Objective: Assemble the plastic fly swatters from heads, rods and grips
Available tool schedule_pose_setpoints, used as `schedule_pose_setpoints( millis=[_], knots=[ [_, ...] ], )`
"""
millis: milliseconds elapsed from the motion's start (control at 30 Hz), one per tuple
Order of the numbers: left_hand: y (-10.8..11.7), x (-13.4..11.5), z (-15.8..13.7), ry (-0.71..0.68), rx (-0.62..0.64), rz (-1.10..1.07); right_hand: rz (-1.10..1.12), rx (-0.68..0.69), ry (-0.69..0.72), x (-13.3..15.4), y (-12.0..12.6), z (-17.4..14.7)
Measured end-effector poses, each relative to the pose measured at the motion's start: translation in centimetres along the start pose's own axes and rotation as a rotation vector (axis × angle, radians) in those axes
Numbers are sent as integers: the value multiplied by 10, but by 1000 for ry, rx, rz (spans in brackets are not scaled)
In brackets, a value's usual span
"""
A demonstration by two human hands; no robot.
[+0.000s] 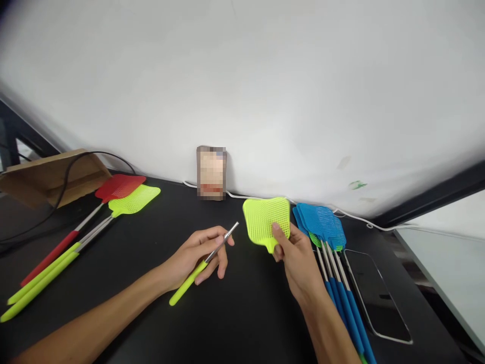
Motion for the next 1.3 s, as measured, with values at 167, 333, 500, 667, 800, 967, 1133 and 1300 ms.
schedule_pose_setpoints(
  millis=[167, 333, 500, 667, 800, 967, 1133, 1300],
  knots=[
    [-4, 0, -2, 14, 46, 119, 299, 71, -33, 7, -16, -13],
    [-5, 0, -4, 5, 74, 197, 314, 158, -101, -2, -30, -21],
    [-4, 2, -4, -1, 87, 201, 330, 196, -147, -8, -35, -25],
    [-4, 2, -3, -9, 91, 186, 345, 225, -136, -7, -38, -27],
    [-4, 1, -3, -22, 102, 144, 327, 222, -122, -6, -39, -27],
    [-3, 3, -2, -7, 116, 127, 298, 207, -116, -6, -37, -27],
    [-2, 4, -2, 8, 100, 131, 252, 201, -79, -4, -35, -28],
    [-1, 1, -3, -10, 57, 171, 161, 159, 25, 2, -30, -27]
  ],
)
Point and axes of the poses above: each hand's wrist, its own z-axis towards the middle knuckle, its own y-axis out of the back of the hand, x = y × z, the point moved 8 cm from there along z, towards the middle knuckle, and after that the axes turned 9 degrees about -x, right-handed, at the moved point
